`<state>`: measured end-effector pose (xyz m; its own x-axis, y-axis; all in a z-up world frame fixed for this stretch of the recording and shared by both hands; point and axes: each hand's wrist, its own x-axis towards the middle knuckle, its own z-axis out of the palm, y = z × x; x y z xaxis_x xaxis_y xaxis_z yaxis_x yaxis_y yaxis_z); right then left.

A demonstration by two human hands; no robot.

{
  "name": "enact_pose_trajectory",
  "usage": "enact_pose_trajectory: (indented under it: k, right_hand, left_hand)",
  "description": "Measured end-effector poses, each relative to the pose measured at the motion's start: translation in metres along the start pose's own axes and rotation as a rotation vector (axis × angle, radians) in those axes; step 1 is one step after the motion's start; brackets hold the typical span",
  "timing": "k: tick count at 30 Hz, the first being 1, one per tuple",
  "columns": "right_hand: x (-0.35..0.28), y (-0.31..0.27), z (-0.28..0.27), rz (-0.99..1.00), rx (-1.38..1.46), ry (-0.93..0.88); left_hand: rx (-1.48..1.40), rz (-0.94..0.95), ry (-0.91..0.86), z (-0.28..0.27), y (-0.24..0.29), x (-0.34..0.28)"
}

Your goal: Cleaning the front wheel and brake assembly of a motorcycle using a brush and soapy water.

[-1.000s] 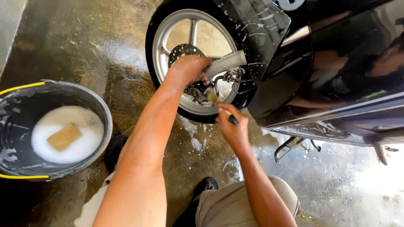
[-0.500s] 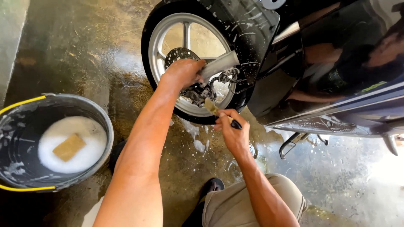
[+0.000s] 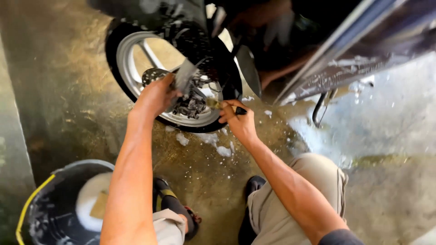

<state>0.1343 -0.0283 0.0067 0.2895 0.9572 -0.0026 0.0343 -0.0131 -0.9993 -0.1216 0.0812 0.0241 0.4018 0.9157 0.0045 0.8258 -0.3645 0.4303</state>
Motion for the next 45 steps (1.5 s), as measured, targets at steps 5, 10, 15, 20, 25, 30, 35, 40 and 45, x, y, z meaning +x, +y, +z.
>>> enact_pose_trajectory:
  k: [5, 10, 15, 20, 25, 30, 35, 40, 45]
  right_hand:
    - [0.009, 0.011, -0.001, 0.128, 0.224, -0.057]
    - [0.009, 0.029, 0.005, 0.051, 0.339, 0.016]
    - [0.014, 0.039, -0.002, 0.167, 0.445, -0.029]
    - [-0.001, 0.024, 0.003, -0.055, 0.194, -0.073]
    - [-0.018, 0.012, 0.004, -0.129, 0.105, -0.035]
    - [-0.024, 0.018, -0.002, -0.064, 0.09, 0.035]
    - [-0.011, 0.037, 0.001, 0.07, 0.147, -0.018]
    - [-0.009, 0.046, -0.001, 0.11, 0.102, 0.0]
    - [-0.011, 0.033, -0.002, 0.179, 0.126, -0.065]
  left_hand:
    - [-0.609, -0.32, 0.006, -0.011, 0.021, 0.0]
    - [-0.047, 0.021, 0.0, -0.01, 0.026, -0.003]
    - [-0.108, -0.101, -0.025, -0.01, 0.031, -0.006]
    - [-0.104, -0.13, -0.004, -0.008, 0.026, -0.002]
    - [-0.102, -0.113, 0.003, -0.008, 0.031, -0.008]
    - [-0.13, -0.12, -0.021, -0.013, 0.04, -0.008]
    - [-0.166, -0.114, 0.014, -0.004, 0.03, -0.009]
    - [-0.156, -0.119, 0.0, 0.002, 0.024, -0.001]
    - [-0.194, -0.129, 0.005, 0.007, 0.014, 0.002]
